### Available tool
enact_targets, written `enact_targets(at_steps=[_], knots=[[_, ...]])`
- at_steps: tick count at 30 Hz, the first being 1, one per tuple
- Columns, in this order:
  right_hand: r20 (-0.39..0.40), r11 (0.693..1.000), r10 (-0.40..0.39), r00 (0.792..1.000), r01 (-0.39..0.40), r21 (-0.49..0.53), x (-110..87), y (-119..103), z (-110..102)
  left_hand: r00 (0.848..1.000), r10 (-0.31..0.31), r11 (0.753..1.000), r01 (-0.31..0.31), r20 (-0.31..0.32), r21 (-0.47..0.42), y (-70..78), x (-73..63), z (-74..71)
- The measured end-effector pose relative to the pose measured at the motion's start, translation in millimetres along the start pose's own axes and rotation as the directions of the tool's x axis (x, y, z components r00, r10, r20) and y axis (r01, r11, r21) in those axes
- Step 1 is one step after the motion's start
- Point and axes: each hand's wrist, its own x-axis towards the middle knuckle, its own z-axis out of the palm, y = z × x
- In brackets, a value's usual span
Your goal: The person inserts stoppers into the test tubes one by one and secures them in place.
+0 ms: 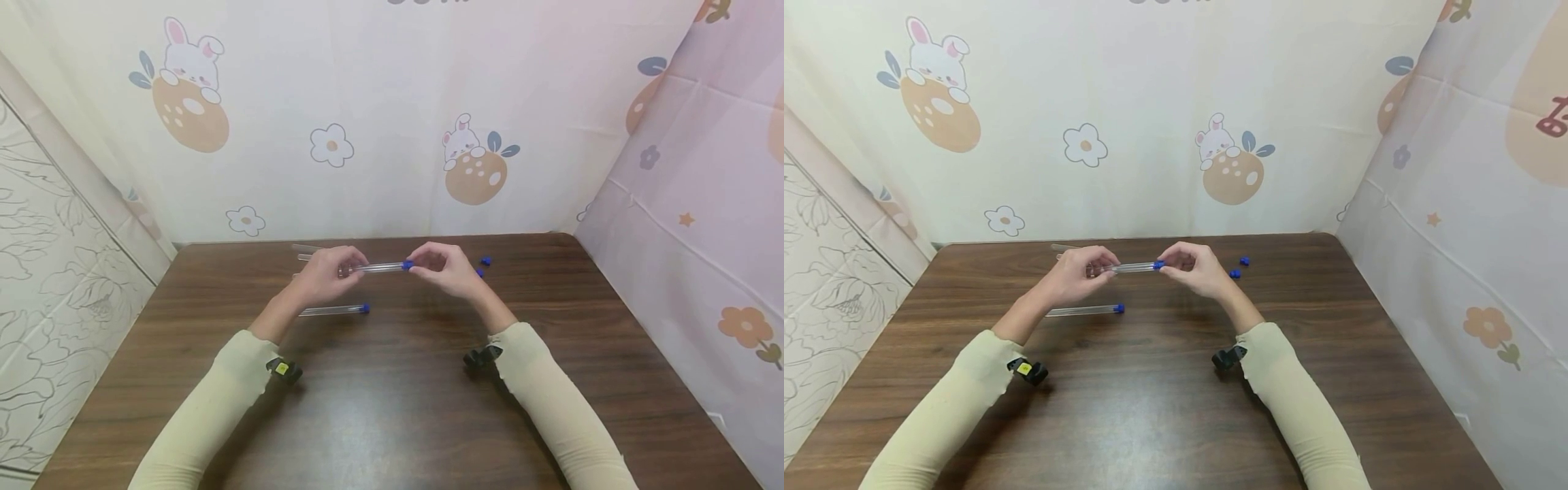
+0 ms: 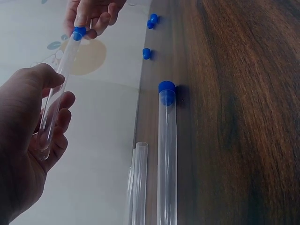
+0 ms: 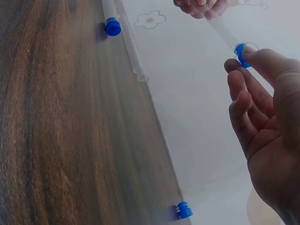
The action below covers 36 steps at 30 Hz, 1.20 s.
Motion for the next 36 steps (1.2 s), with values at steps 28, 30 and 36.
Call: enact_targets(at_steps=[28, 30, 36], knots=[[0.053, 0.999, 0.044, 0.998, -0.044, -0.012, 0.6, -8.5, -3.5, 0.999, 0.024, 1.000, -0.025, -0.020, -0.019, -2.1, -2.3, -1.4], [0.055, 0.999, 0.038, 0.998, -0.038, -0.011, 1.1, -8.7, -2.9, 0.999, 0.029, 0.999, -0.030, -0.025, -0.021, -2.6, -2.5, -1.0], [0.053, 0.999, 0.033, 0.998, -0.032, -0.012, 0.9, -8.4, -1.3, 0.997, 0.060, 0.998, -0.060, -0.045, -0.004, -4.7, -2.4, 1.3]])
